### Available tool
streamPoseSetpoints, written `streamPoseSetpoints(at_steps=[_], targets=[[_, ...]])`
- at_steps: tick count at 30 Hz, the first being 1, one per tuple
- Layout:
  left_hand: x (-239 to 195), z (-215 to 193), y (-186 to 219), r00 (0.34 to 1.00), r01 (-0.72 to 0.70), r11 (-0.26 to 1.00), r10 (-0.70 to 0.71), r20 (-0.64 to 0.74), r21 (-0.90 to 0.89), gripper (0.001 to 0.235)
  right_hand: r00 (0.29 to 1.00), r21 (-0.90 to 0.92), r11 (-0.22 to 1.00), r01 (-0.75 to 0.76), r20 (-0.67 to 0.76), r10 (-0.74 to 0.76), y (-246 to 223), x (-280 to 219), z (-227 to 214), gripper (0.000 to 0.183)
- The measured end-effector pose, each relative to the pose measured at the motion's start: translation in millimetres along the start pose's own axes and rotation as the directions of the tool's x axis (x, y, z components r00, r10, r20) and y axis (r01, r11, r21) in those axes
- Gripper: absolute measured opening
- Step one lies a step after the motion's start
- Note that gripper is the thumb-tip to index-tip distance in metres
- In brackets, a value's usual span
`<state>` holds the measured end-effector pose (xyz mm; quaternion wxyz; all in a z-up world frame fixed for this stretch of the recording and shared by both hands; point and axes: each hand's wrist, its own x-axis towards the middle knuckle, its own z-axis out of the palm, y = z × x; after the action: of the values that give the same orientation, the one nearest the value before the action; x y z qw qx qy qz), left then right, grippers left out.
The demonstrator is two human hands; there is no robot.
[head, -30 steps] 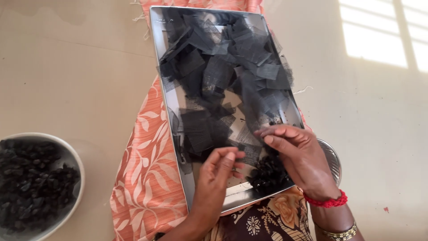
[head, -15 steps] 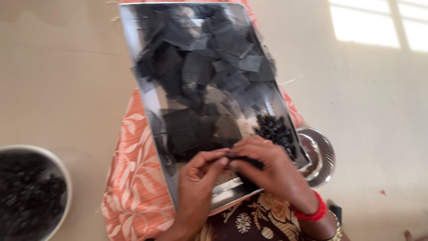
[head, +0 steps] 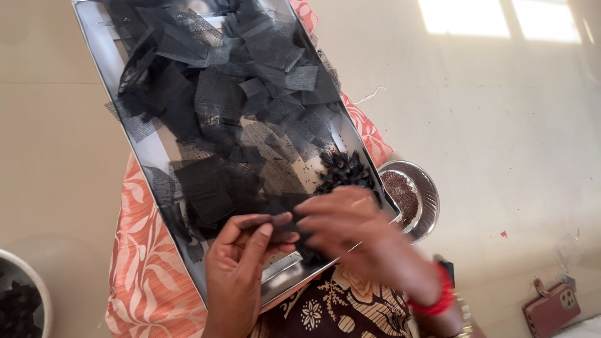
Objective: Folding and rolling small pieces of black net fabric into bundles.
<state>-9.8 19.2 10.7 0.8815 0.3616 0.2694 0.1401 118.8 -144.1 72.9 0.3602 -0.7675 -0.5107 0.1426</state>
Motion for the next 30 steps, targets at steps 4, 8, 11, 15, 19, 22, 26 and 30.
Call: streamPoseSetpoints(at_steps=[4, 8, 11, 15, 19, 22, 26, 30], targets=[[3.9, -4.7, -4.7, 0.979, 0.198, 0.980, -0.198, 0.041, 0.004, 0.018, 0.820, 0.246, 0.901, -0.356, -0.381, 0.428, 51.9, -35.0, -40.8, 0.020], [6.3, -7.7, -14.7, 0.948, 0.298, 0.955, -0.297, 0.112, 0.003, 0.026, 0.562, 0.105, 0.686, -0.720, -0.491, 0.665, 182.5, -101.1, -32.3, 0.020], [8.2, -8.9, -14.0, 0.936, 0.337, 0.941, -0.337, 0.103, 0.018, 0.030, 0.712, -0.048, 0.732, -0.680, -0.282, 0.643, 227.7, -130.0, -1.3, 0.043], [7.9, -5.7, -11.1, 0.927, 0.357, 0.933, -0.359, 0.112, 0.040, 0.032, 0.801, -0.076, 0.809, -0.583, -0.220, 0.557, 231.7, -144.3, 43.7, 0.040], [9.5, -7.0, -17.9, 0.923, 0.363, 0.930, -0.367, 0.118, 0.053, 0.031, 0.821, -0.171, 0.809, -0.562, -0.237, 0.520, 224.4, -147.3, 49.5, 0.044], [9.2, -9.1, -18.6, 0.929, 0.345, 0.938, -0.347, 0.129, 0.035, 0.027, 0.715, -0.111, 0.710, -0.696, -0.195, 0.671, 230.2, -159.4, 55.0, 0.031], [9.4, -7.2, -14.3, 0.923, 0.366, 0.930, -0.368, 0.112, 0.038, 0.024, 0.732, -0.170, 0.713, -0.680, -0.208, 0.649, 233.3, -165.2, 57.9, 0.027], [9.7, -6.9, -12.6, 0.914, 0.393, 0.919, -0.395, 0.097, 0.037, 0.024, 0.563, -0.253, 0.514, -0.820, -0.191, 0.804, 232.8, -155.5, 52.2, 0.019]])
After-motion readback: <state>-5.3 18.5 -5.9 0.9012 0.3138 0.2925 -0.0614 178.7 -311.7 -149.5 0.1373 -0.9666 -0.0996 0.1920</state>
